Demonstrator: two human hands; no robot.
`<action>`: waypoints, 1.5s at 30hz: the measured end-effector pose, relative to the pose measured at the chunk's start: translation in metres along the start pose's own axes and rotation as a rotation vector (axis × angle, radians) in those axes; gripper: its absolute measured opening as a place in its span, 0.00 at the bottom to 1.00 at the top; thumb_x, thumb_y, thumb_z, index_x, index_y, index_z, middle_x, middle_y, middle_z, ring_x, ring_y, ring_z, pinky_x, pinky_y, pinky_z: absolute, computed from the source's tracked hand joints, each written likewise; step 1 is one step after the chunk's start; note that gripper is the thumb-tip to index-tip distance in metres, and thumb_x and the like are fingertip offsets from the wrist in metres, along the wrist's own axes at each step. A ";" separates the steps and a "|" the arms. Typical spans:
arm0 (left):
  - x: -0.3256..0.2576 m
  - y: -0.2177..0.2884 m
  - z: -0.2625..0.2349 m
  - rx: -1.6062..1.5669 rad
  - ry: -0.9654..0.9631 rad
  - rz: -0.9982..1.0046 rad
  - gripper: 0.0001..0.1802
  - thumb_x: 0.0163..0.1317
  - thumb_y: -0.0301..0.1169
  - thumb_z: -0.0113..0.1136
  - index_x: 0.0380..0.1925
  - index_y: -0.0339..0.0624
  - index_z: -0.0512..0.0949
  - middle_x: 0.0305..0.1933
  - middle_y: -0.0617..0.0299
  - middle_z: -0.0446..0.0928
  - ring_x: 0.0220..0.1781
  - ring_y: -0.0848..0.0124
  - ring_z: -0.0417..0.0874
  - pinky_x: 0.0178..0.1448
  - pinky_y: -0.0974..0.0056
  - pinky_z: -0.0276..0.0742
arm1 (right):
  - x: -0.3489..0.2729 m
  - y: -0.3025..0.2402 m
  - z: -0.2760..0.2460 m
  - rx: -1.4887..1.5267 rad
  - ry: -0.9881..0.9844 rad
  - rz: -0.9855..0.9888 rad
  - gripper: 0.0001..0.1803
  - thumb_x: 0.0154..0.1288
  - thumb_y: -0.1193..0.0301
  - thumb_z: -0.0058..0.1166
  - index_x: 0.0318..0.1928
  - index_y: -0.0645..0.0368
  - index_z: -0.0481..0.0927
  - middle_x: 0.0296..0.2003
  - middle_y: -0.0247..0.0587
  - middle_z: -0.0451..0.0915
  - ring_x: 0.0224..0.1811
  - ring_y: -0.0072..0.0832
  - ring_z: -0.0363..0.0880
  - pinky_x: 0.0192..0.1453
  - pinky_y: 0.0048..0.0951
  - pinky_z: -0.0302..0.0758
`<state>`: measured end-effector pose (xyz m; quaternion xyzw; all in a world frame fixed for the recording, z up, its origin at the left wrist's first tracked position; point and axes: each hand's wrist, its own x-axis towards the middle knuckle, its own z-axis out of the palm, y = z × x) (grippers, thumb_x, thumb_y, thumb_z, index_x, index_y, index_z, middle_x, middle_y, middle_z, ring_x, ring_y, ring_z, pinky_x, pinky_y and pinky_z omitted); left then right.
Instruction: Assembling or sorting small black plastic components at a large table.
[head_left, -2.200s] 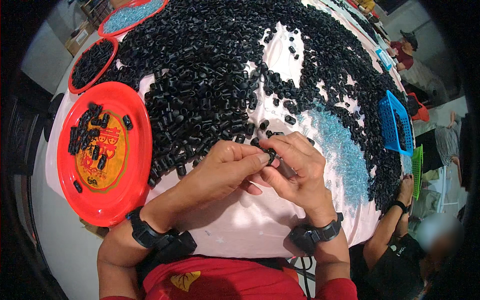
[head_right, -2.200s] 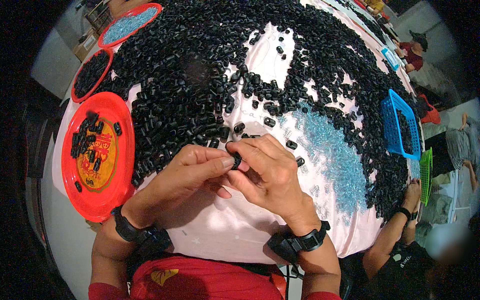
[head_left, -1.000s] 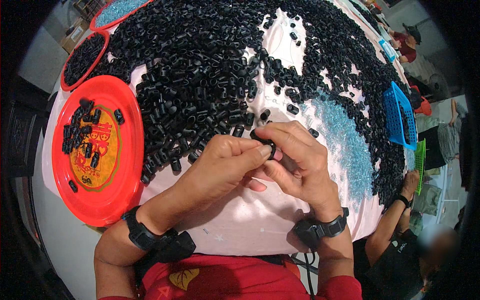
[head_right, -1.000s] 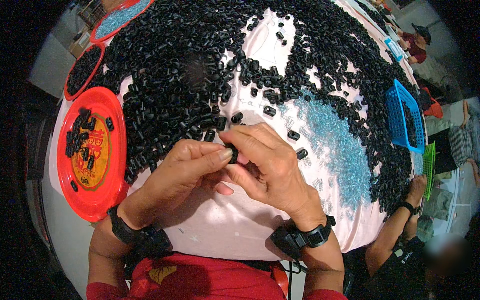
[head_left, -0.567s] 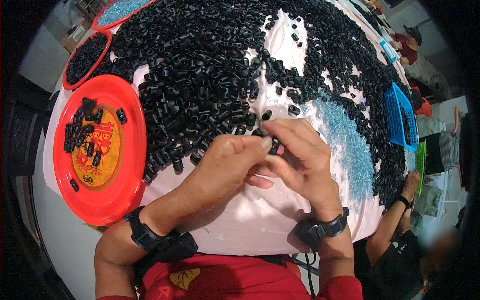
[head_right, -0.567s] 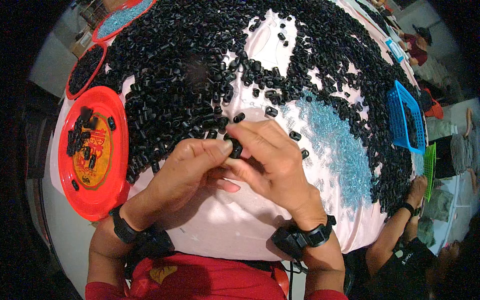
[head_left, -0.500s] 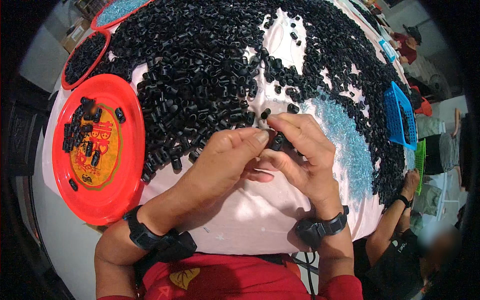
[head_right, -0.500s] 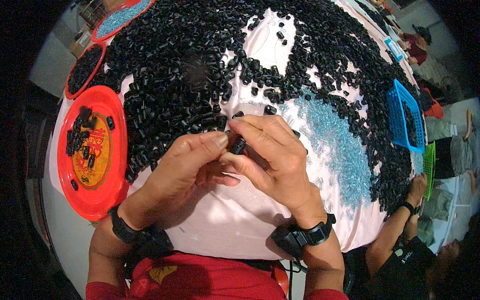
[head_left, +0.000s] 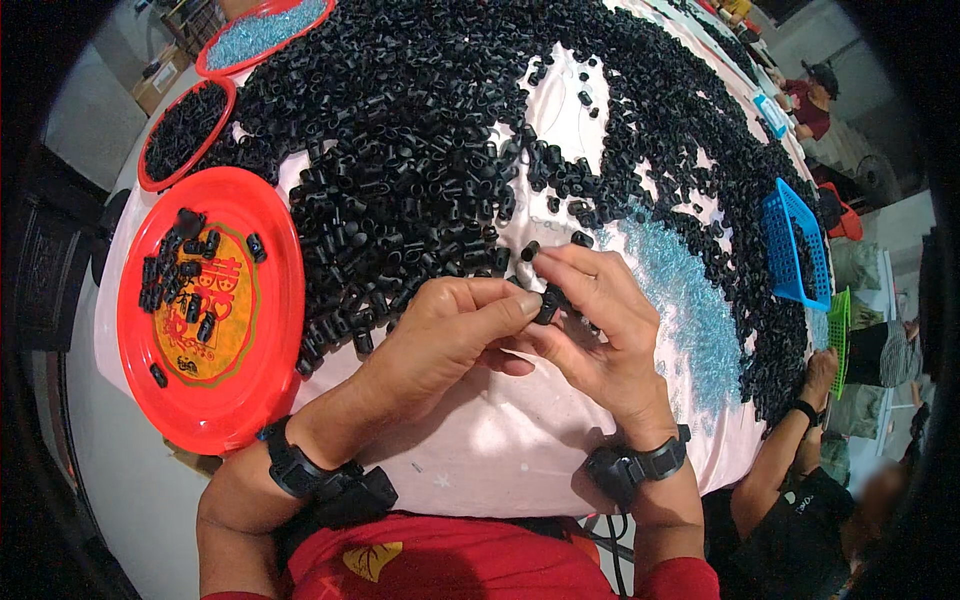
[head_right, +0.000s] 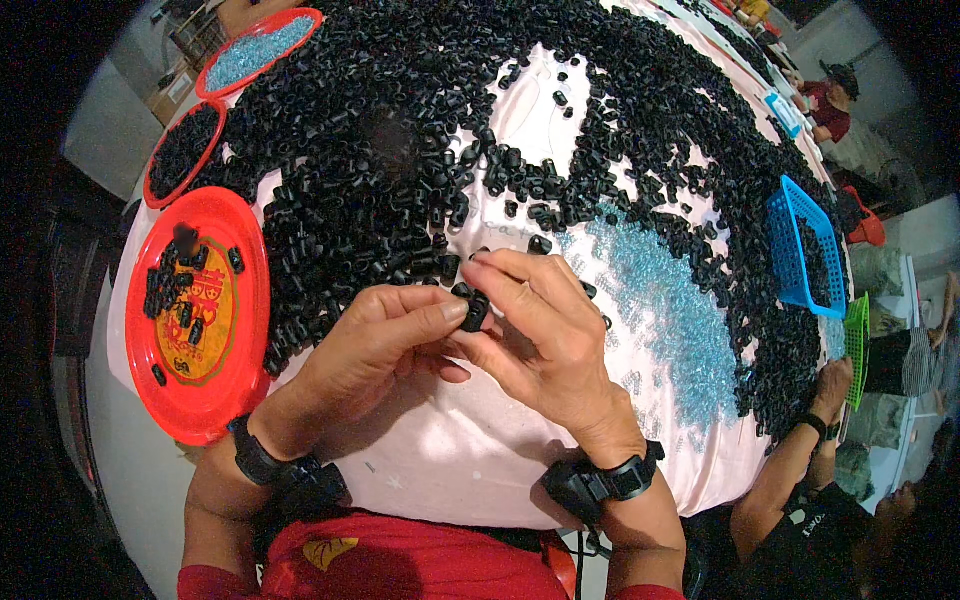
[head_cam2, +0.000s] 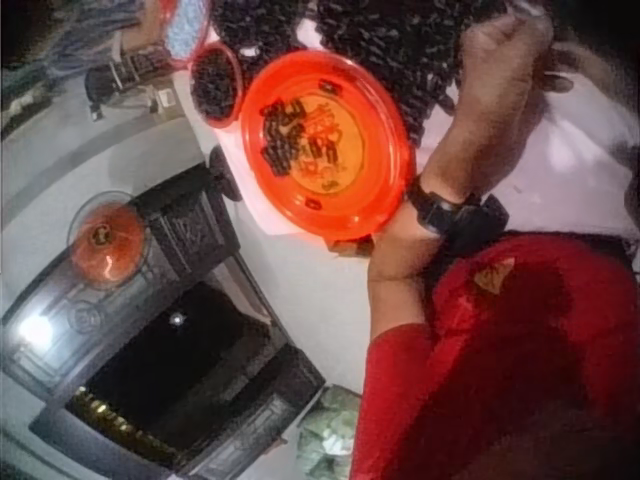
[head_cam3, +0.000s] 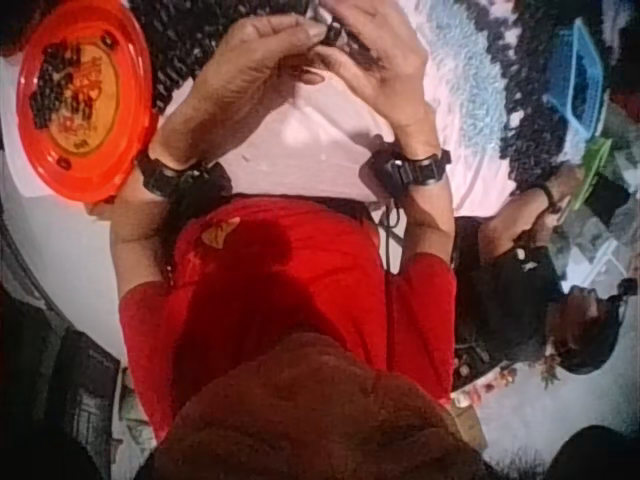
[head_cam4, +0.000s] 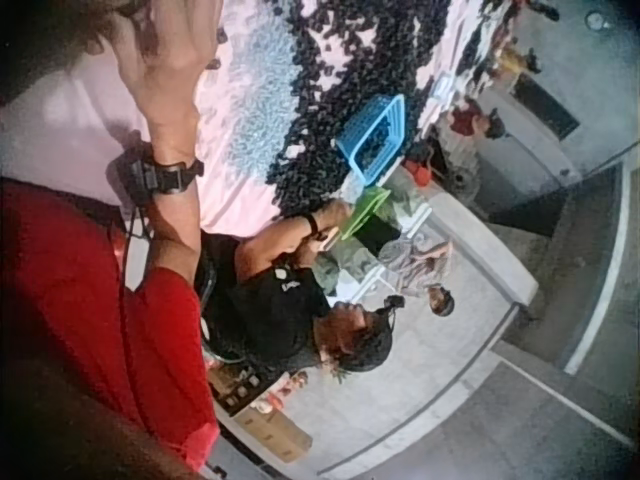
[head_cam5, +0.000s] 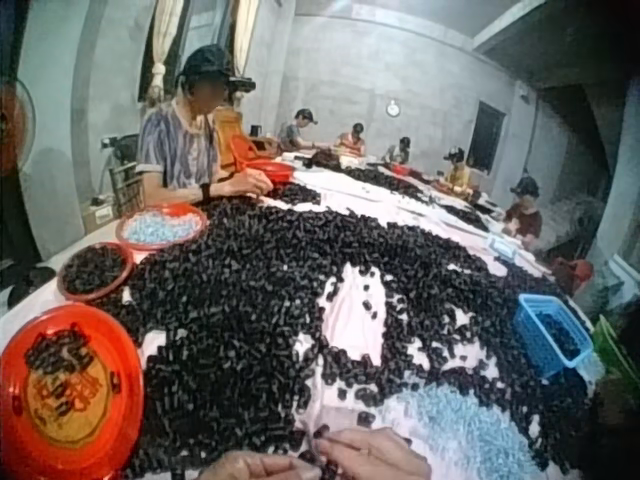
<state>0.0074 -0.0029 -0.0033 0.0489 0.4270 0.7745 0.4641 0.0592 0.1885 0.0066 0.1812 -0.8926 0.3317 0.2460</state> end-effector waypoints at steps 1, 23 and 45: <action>0.000 -0.001 0.000 0.004 0.004 0.001 0.14 0.77 0.37 0.57 0.49 0.39 0.83 0.43 0.62 0.86 0.44 0.76 0.87 0.48 0.70 0.84 | 0.000 0.000 -0.001 -0.004 0.001 -0.003 0.28 0.49 0.75 0.76 0.54 0.64 0.85 0.47 0.46 0.85 0.45 0.40 0.84 0.48 0.35 0.81; -0.005 0.000 0.000 0.153 0.036 0.105 0.17 0.80 0.35 0.52 0.58 0.36 0.78 0.54 0.58 0.83 0.51 0.70 0.88 0.50 0.68 0.85 | -0.003 -0.002 -0.008 0.021 0.076 -0.004 0.23 0.52 0.74 0.76 0.51 0.61 0.86 0.45 0.44 0.87 0.44 0.37 0.84 0.46 0.33 0.81; -0.046 0.024 0.002 0.056 0.352 0.467 0.16 0.77 0.42 0.56 0.51 0.42 0.79 0.42 0.64 0.85 0.38 0.78 0.84 0.38 0.73 0.79 | -0.006 -0.006 -0.006 0.102 0.066 0.047 0.26 0.54 0.78 0.70 0.56 0.63 0.85 0.47 0.50 0.85 0.43 0.33 0.84 0.40 0.27 0.80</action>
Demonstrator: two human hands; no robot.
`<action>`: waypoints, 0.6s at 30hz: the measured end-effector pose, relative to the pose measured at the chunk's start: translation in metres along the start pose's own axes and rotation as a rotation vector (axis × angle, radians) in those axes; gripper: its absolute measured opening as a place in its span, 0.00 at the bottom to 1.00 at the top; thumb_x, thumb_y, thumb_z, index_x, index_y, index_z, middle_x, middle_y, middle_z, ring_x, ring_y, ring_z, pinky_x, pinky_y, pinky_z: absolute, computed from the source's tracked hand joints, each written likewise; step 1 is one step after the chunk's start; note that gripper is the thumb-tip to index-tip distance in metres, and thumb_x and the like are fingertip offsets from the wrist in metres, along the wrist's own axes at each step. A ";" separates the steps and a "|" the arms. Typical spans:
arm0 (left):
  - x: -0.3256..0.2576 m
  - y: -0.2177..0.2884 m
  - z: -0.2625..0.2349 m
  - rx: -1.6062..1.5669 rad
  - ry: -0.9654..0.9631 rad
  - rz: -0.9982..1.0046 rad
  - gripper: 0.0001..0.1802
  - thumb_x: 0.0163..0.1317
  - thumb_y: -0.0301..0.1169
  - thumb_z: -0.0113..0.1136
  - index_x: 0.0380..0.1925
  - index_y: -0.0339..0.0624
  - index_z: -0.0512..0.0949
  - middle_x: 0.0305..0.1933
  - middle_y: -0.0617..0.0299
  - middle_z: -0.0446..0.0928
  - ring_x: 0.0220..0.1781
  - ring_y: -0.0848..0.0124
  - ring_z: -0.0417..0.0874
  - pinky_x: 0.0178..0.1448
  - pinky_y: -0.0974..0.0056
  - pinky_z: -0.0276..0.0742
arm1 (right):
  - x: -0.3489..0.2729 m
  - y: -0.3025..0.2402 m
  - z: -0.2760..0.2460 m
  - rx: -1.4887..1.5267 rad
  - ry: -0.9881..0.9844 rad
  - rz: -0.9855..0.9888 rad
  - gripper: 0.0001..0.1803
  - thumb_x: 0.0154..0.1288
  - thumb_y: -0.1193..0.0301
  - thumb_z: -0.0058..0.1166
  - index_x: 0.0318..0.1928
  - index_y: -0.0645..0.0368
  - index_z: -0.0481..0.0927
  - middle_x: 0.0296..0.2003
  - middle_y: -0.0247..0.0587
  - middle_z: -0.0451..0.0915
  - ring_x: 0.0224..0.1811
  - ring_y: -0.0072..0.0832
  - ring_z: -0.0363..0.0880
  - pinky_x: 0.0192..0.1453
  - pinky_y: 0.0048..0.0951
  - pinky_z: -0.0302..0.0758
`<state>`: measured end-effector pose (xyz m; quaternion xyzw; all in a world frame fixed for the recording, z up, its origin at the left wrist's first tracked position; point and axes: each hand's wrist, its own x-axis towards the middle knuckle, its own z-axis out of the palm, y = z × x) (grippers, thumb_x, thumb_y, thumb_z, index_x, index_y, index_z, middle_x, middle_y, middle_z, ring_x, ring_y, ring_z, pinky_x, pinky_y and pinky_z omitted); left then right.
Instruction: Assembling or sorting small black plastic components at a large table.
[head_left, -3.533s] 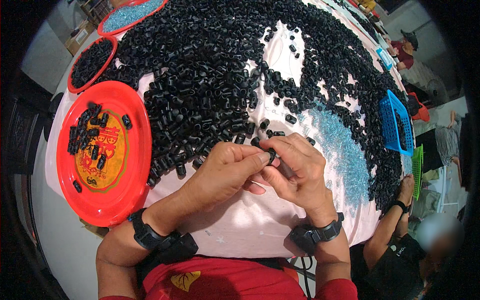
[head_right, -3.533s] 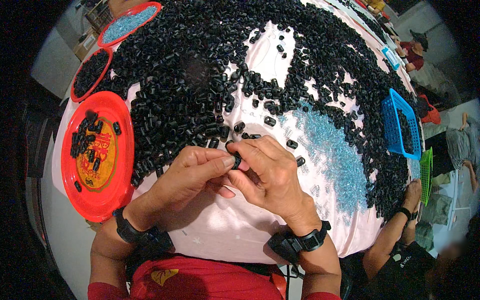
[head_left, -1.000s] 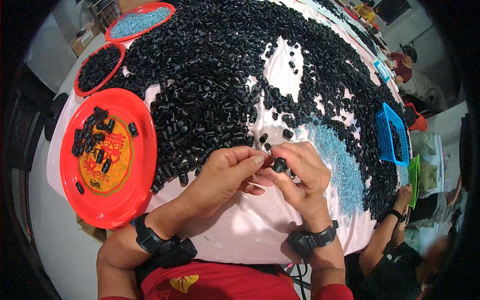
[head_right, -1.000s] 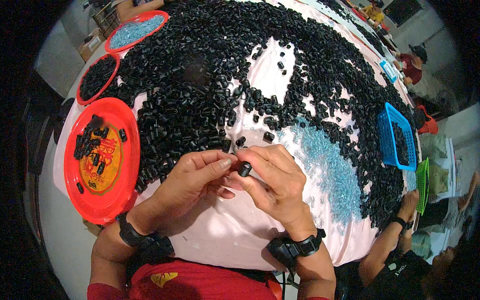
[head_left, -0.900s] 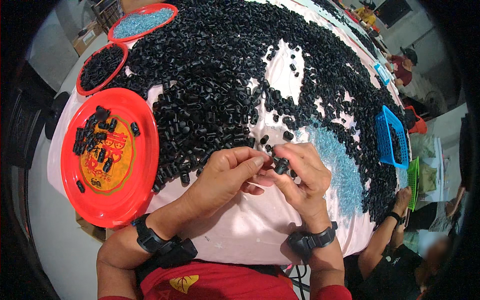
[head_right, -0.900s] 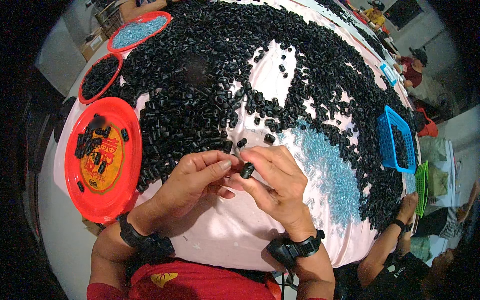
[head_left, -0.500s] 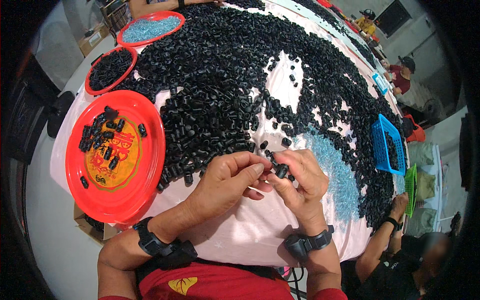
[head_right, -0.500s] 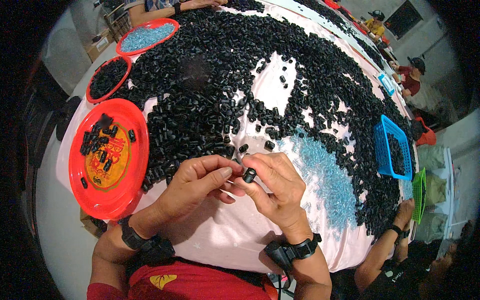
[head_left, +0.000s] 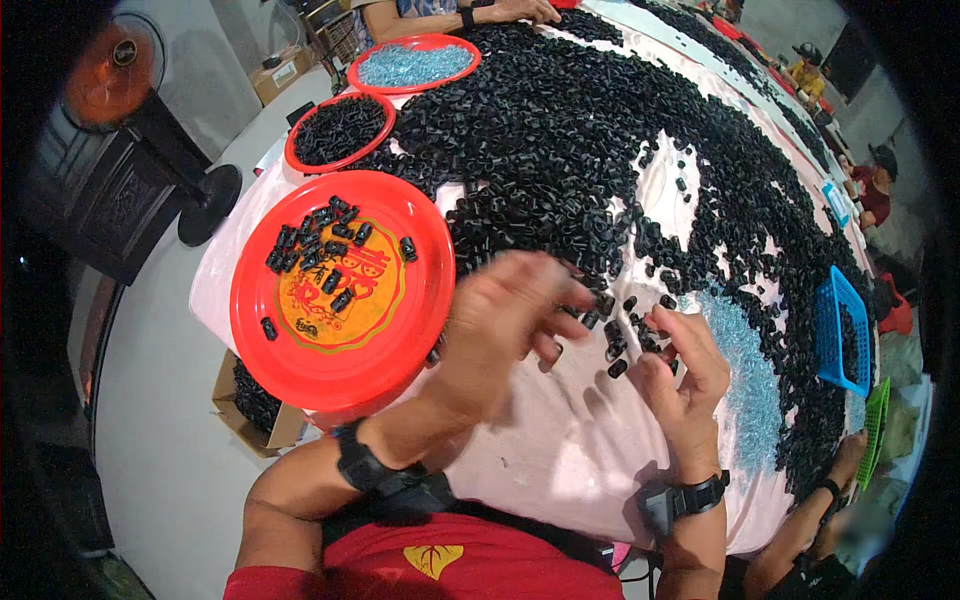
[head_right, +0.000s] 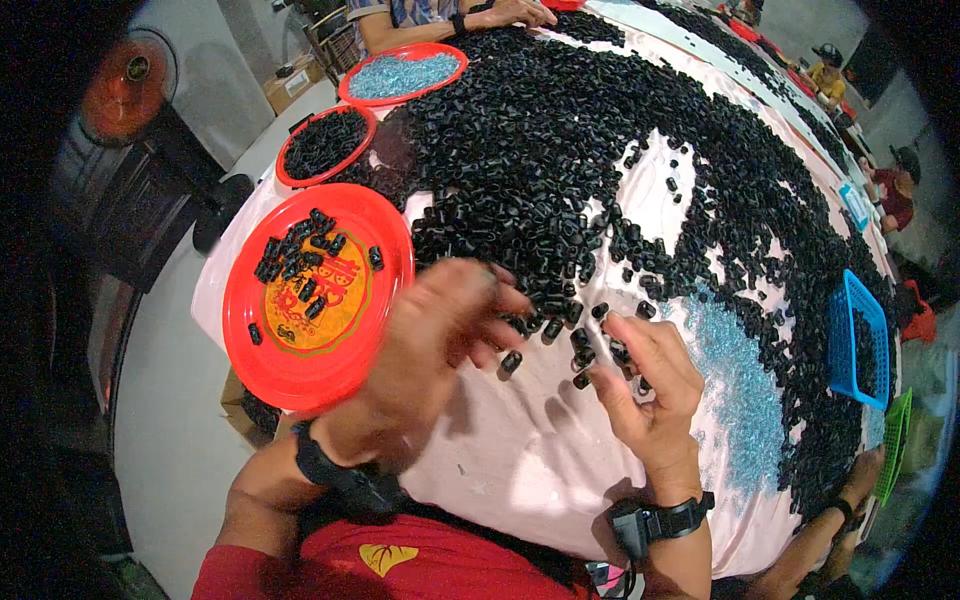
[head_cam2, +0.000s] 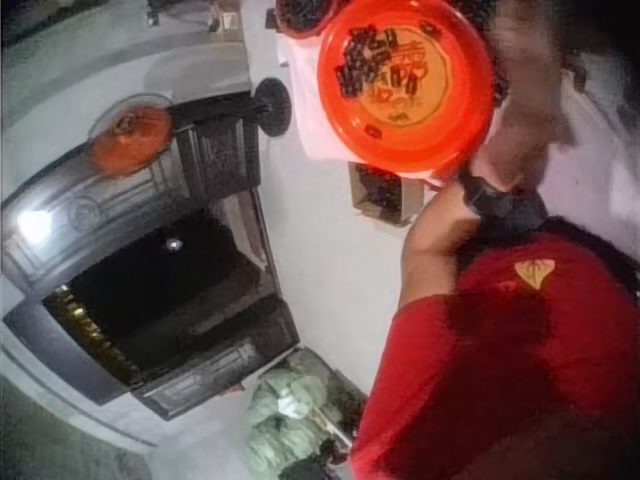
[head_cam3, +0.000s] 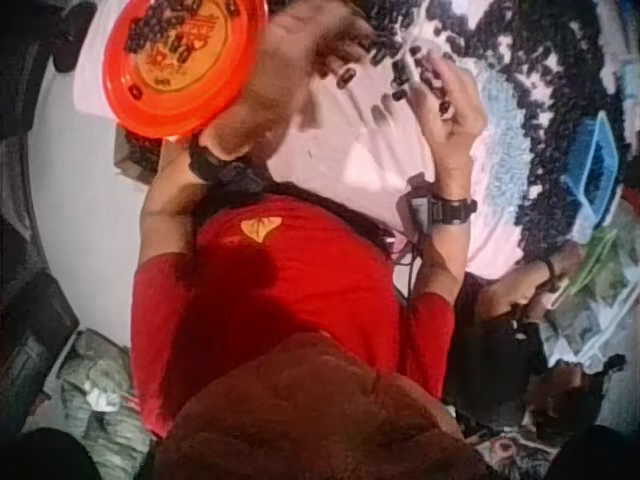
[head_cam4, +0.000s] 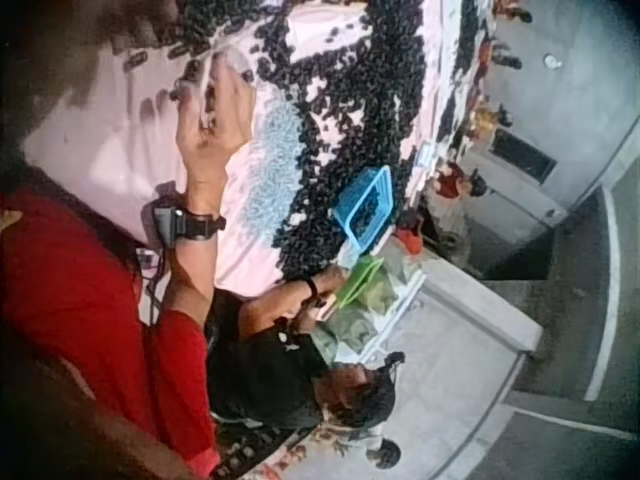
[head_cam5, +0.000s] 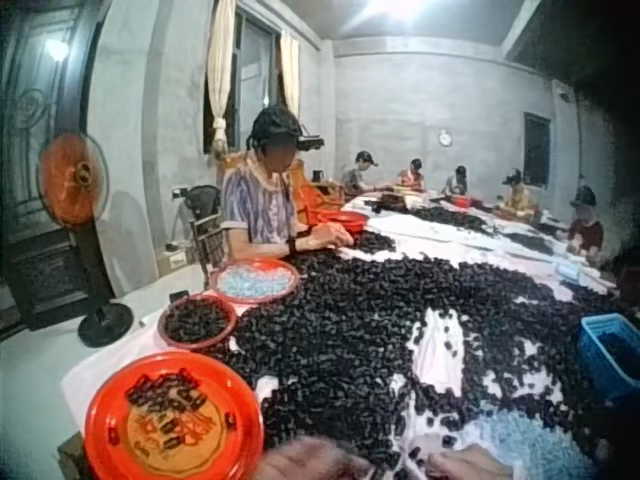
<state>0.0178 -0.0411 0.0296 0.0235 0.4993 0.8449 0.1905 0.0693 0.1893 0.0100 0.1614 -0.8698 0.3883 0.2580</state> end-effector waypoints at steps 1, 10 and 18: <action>0.001 0.006 -0.015 -0.088 0.090 0.105 0.17 0.77 0.44 0.55 0.51 0.41 0.79 0.42 0.62 0.85 0.38 0.77 0.85 0.36 0.73 0.79 | 0.000 0.001 0.001 0.000 0.002 -0.010 0.24 0.55 0.79 0.69 0.55 0.63 0.85 0.45 0.50 0.86 0.41 0.33 0.84 0.40 0.27 0.80; -0.006 0.056 -0.042 -0.397 -0.101 0.072 0.23 0.81 0.45 0.46 0.52 0.33 0.77 0.47 0.49 0.83 0.42 0.66 0.86 0.43 0.64 0.82 | -0.005 0.006 -0.008 -0.132 -0.126 0.142 0.06 0.59 0.80 0.68 0.39 0.62 0.89 0.28 0.42 0.83 0.27 0.30 0.80 0.31 0.28 0.76; -0.124 0.046 0.019 -0.390 -0.424 -0.066 0.21 0.74 0.42 0.54 0.37 0.34 0.83 0.44 0.53 0.84 0.48 0.64 0.85 0.51 0.64 0.77 | 0.002 0.020 -0.007 -0.262 -0.045 0.117 0.14 0.59 0.76 0.69 0.46 0.60 0.88 0.35 0.46 0.83 0.35 0.40 0.82 0.39 0.34 0.78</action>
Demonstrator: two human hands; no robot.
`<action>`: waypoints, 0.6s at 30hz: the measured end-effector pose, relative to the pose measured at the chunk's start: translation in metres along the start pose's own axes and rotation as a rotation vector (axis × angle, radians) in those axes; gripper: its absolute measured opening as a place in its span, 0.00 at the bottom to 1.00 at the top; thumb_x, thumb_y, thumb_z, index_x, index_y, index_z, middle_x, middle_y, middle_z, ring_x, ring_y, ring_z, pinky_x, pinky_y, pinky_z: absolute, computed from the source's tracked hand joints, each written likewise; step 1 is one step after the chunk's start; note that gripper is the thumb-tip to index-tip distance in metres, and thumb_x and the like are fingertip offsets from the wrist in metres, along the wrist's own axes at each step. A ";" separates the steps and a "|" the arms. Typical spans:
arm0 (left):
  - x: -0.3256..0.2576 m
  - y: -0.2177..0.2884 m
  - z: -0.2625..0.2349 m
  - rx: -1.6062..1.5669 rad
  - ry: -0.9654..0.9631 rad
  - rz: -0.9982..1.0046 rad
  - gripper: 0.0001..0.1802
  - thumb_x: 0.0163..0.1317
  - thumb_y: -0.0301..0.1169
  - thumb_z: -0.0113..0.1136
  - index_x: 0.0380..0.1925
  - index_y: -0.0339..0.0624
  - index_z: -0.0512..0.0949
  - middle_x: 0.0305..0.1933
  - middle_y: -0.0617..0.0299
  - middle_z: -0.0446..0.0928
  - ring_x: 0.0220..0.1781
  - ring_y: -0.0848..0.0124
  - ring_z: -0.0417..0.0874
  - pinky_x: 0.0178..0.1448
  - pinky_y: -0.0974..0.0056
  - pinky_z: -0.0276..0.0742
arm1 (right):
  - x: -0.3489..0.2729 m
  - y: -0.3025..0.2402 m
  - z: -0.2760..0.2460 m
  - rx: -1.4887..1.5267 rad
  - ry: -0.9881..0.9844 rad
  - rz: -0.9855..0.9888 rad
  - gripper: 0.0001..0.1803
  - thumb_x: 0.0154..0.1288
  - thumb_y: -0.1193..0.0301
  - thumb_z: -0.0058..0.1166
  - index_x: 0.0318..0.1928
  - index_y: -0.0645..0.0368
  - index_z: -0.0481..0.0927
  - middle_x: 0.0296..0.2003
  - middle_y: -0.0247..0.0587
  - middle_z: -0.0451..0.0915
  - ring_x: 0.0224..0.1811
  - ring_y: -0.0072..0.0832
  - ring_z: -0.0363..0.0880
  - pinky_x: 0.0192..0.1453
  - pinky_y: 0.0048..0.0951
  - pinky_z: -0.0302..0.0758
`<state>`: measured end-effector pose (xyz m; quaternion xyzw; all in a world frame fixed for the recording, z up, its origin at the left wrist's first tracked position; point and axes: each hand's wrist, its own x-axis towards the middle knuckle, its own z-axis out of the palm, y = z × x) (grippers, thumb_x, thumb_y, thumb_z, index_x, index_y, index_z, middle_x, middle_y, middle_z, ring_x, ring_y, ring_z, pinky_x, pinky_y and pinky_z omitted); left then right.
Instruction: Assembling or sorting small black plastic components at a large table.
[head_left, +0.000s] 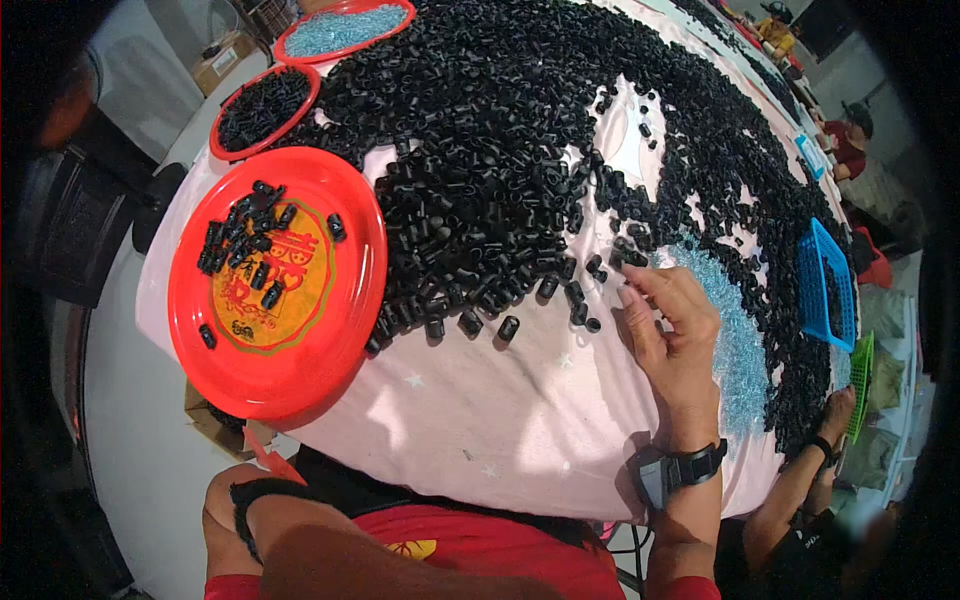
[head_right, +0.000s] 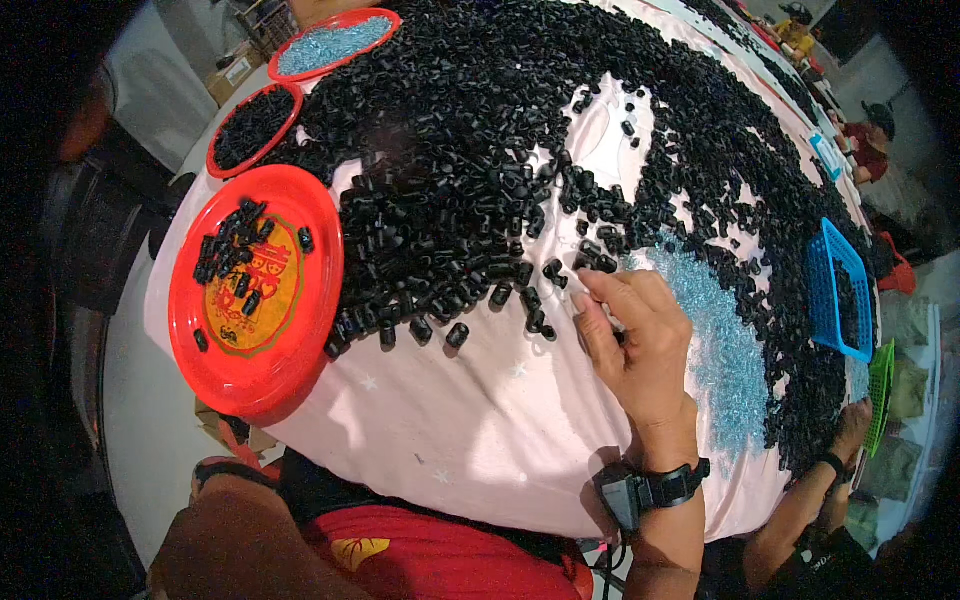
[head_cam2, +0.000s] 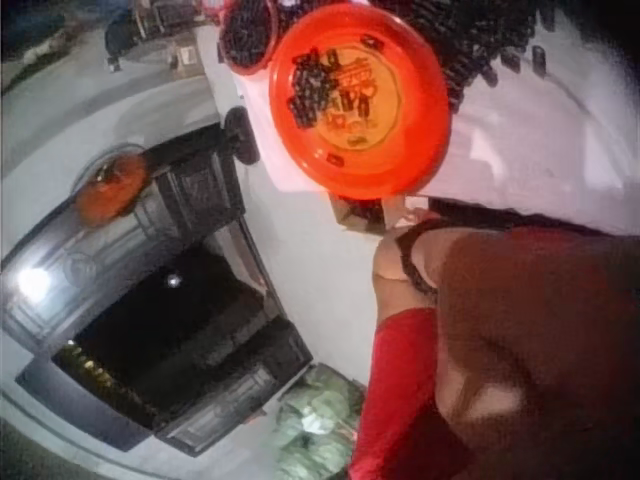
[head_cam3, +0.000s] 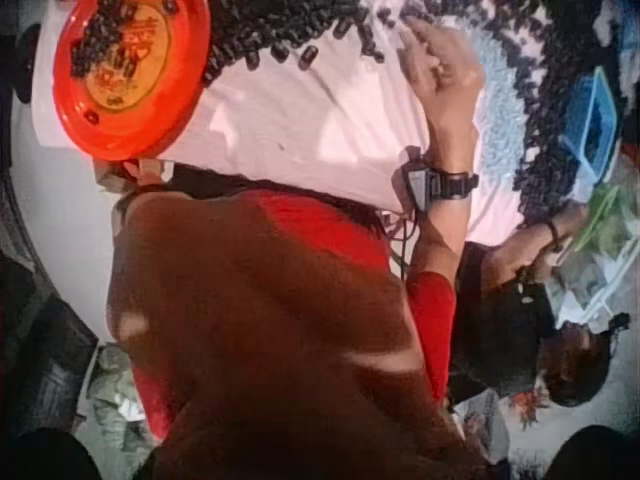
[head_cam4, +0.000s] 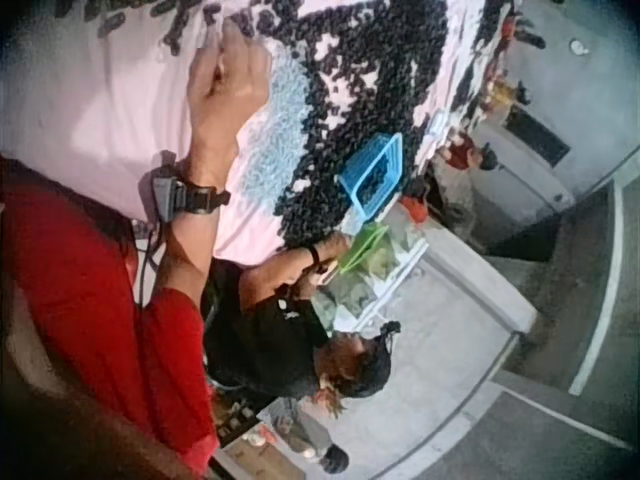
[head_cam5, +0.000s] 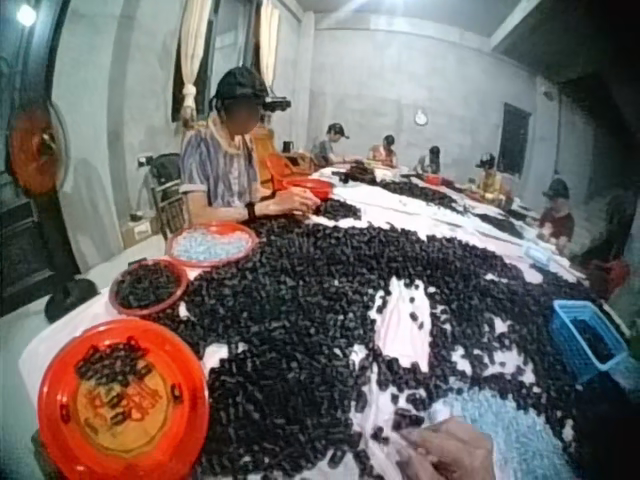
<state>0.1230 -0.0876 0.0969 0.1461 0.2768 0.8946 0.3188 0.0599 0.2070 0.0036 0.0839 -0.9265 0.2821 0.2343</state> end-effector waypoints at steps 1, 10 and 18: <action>0.000 -0.006 0.004 -0.006 0.008 0.008 0.21 0.74 0.42 0.54 0.37 0.34 0.83 0.44 0.53 0.84 0.47 0.64 0.85 0.51 0.64 0.77 | -0.001 0.001 -0.003 -0.036 -0.029 0.029 0.14 0.59 0.74 0.69 0.47 0.59 0.88 0.38 0.46 0.84 0.37 0.41 0.82 0.41 0.35 0.79; 0.032 0.012 -0.013 0.000 0.187 0.081 0.20 0.75 0.43 0.52 0.36 0.36 0.82 0.42 0.53 0.83 0.44 0.63 0.84 0.46 0.62 0.77 | 0.007 -0.002 0.006 -0.061 -0.121 -0.115 0.16 0.61 0.73 0.69 0.49 0.62 0.87 0.48 0.47 0.84 0.44 0.42 0.82 0.47 0.37 0.79; 0.029 0.019 -0.032 -0.034 0.246 0.104 0.19 0.75 0.43 0.51 0.36 0.38 0.80 0.39 0.53 0.81 0.41 0.63 0.83 0.41 0.61 0.77 | -0.003 0.023 -0.004 -0.266 0.130 0.237 0.07 0.65 0.72 0.66 0.40 0.63 0.88 0.34 0.46 0.85 0.38 0.39 0.83 0.42 0.36 0.78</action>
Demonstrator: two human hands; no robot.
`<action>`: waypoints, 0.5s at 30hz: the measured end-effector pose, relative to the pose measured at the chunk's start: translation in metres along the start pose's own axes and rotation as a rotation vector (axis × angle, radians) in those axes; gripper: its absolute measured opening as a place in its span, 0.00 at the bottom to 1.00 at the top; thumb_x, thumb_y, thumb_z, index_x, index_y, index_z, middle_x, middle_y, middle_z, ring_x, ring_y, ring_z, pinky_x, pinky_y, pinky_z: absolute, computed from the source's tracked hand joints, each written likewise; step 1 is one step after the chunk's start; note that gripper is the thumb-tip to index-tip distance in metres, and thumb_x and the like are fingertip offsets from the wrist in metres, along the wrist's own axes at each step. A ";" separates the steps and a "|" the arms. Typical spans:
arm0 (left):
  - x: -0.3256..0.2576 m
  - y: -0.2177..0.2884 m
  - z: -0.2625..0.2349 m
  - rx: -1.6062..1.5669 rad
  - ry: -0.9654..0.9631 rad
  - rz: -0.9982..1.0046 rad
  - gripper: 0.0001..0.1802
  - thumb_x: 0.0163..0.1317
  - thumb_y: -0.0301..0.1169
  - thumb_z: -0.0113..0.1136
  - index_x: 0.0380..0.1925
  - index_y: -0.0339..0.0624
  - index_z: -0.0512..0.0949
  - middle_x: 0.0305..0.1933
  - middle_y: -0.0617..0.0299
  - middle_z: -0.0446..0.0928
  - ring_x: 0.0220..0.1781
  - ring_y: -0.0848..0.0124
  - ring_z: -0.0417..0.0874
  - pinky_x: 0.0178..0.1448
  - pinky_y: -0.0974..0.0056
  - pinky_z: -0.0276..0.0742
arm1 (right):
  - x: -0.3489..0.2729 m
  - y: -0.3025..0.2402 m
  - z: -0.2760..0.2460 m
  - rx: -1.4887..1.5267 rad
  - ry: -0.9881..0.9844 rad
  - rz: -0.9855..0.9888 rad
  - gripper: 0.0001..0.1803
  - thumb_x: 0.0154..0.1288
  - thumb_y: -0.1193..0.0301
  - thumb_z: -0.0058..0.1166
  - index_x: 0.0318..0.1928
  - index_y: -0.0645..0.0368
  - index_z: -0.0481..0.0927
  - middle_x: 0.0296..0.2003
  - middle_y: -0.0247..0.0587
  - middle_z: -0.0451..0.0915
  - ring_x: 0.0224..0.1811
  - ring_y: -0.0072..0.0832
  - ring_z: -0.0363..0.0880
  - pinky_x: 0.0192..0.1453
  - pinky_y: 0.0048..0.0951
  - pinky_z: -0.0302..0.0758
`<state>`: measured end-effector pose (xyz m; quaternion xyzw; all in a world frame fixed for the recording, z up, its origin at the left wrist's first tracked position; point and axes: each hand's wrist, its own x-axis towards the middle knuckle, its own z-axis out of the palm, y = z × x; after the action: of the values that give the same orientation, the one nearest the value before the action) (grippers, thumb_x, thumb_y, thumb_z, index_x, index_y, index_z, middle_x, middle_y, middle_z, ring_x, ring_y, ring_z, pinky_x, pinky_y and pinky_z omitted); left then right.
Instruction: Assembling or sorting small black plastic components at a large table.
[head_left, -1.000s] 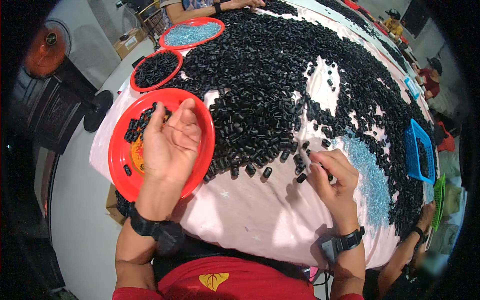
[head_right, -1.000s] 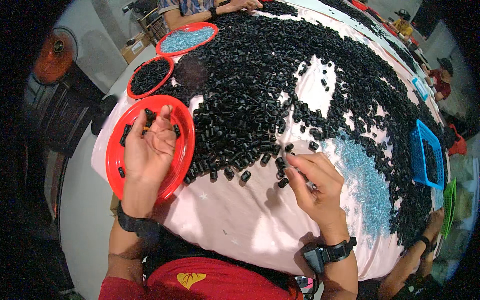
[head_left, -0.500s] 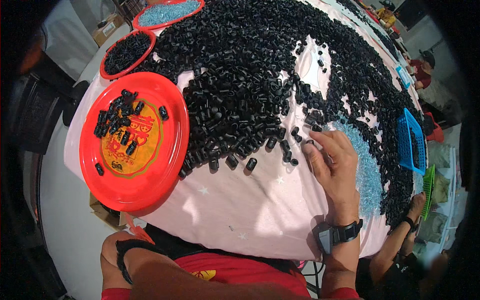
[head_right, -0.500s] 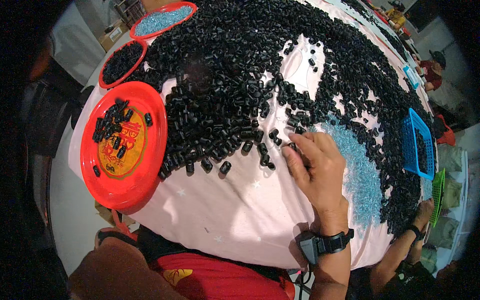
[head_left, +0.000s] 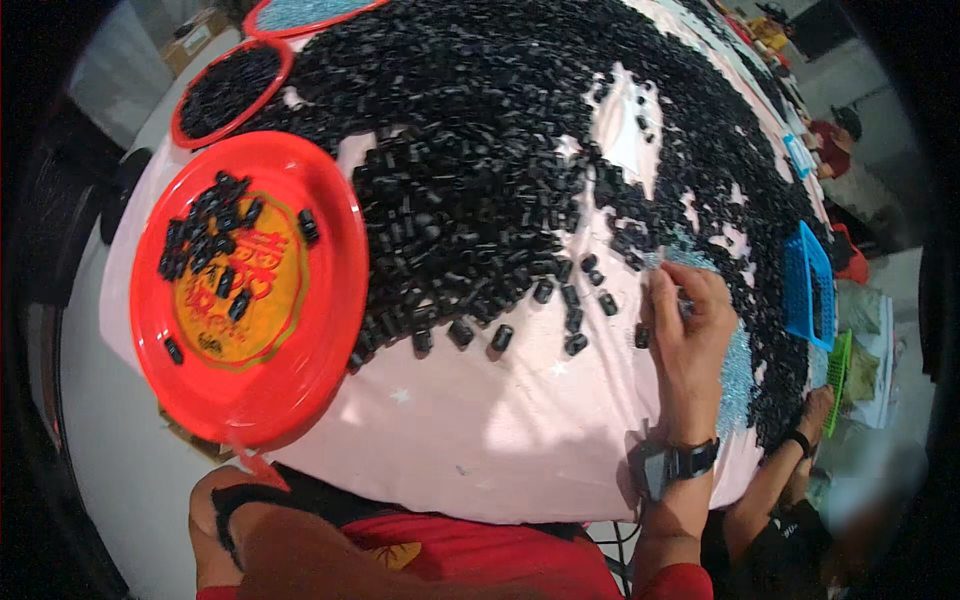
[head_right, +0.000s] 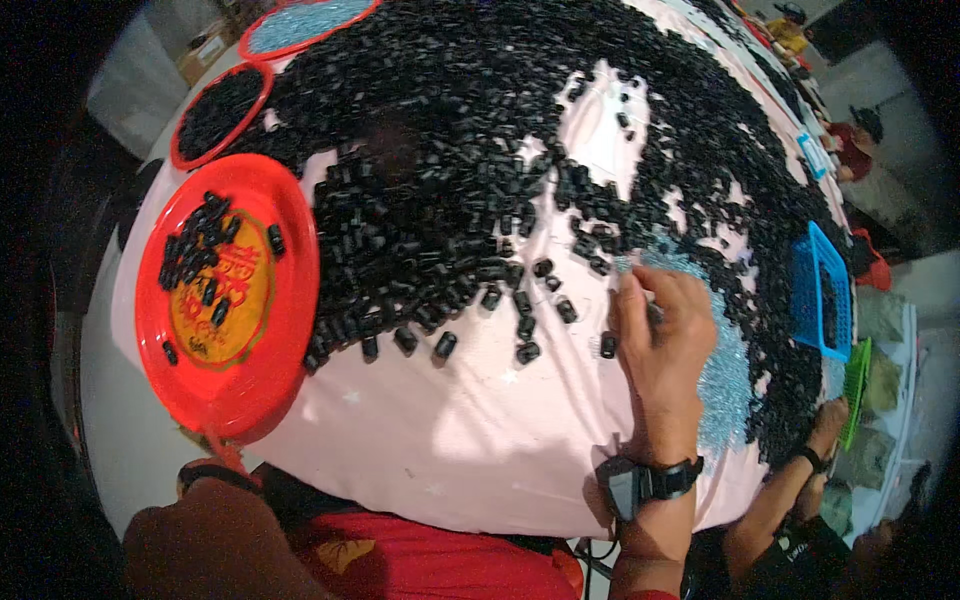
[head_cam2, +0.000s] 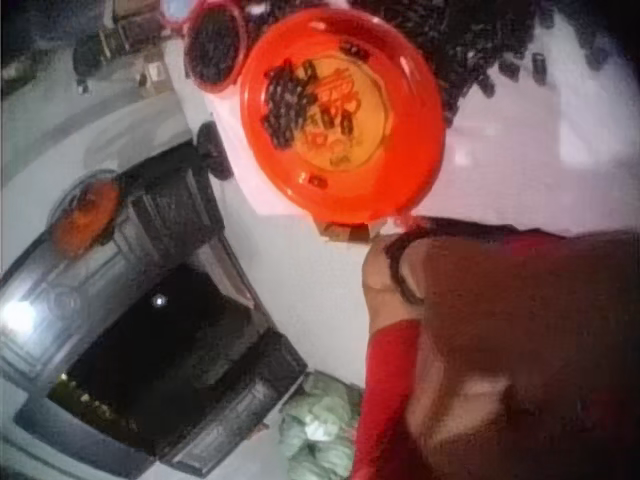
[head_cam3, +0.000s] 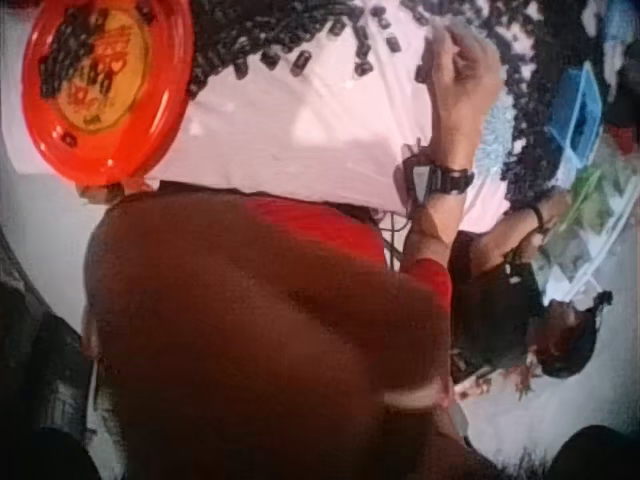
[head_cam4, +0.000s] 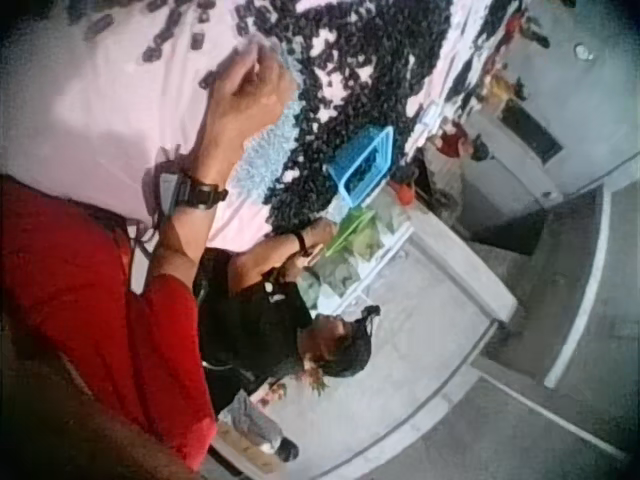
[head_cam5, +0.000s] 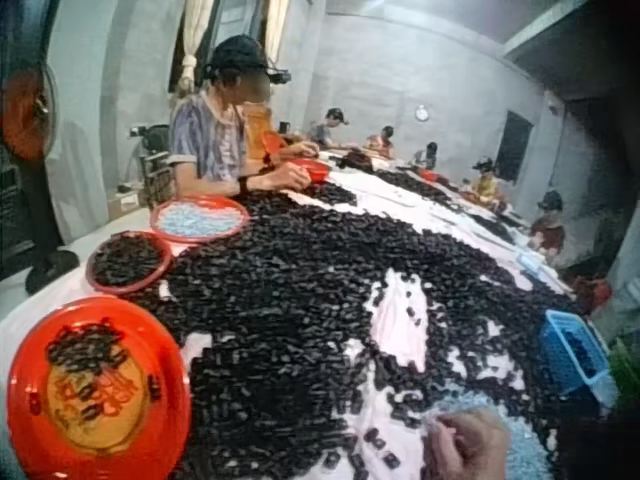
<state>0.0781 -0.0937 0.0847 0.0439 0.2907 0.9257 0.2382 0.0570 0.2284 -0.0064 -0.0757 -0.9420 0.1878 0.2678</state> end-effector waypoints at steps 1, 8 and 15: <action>-0.002 -0.008 0.003 -0.011 -0.002 -0.007 0.19 0.75 0.43 0.51 0.36 0.38 0.80 0.39 0.53 0.81 0.41 0.63 0.83 0.40 0.61 0.77 | 0.003 -0.001 -0.003 -0.033 -0.037 -0.023 0.07 0.65 0.72 0.67 0.40 0.63 0.88 0.34 0.46 0.84 0.37 0.39 0.83 0.42 0.36 0.78; -0.020 0.001 -0.023 -0.027 0.015 -0.044 0.19 0.75 0.44 0.50 0.35 0.40 0.79 0.37 0.53 0.80 0.38 0.62 0.83 0.36 0.60 0.77 | 0.007 0.003 -0.001 -0.002 -0.062 -0.096 0.08 0.63 0.72 0.69 0.41 0.61 0.88 0.35 0.45 0.85 0.37 0.39 0.82 0.42 0.35 0.77; 0.005 -0.005 0.000 0.021 0.092 0.043 0.18 0.75 0.44 0.49 0.34 0.41 0.77 0.36 0.53 0.79 0.36 0.62 0.82 0.32 0.58 0.77 | 0.005 0.010 -0.006 0.072 -0.056 -0.191 0.08 0.66 0.74 0.65 0.44 0.61 0.88 0.35 0.45 0.85 0.36 0.38 0.83 0.42 0.34 0.78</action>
<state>0.0756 -0.0875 0.0818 0.0101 0.3100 0.9285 0.2042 0.0565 0.2412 -0.0029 0.0291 -0.9447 0.1971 0.2606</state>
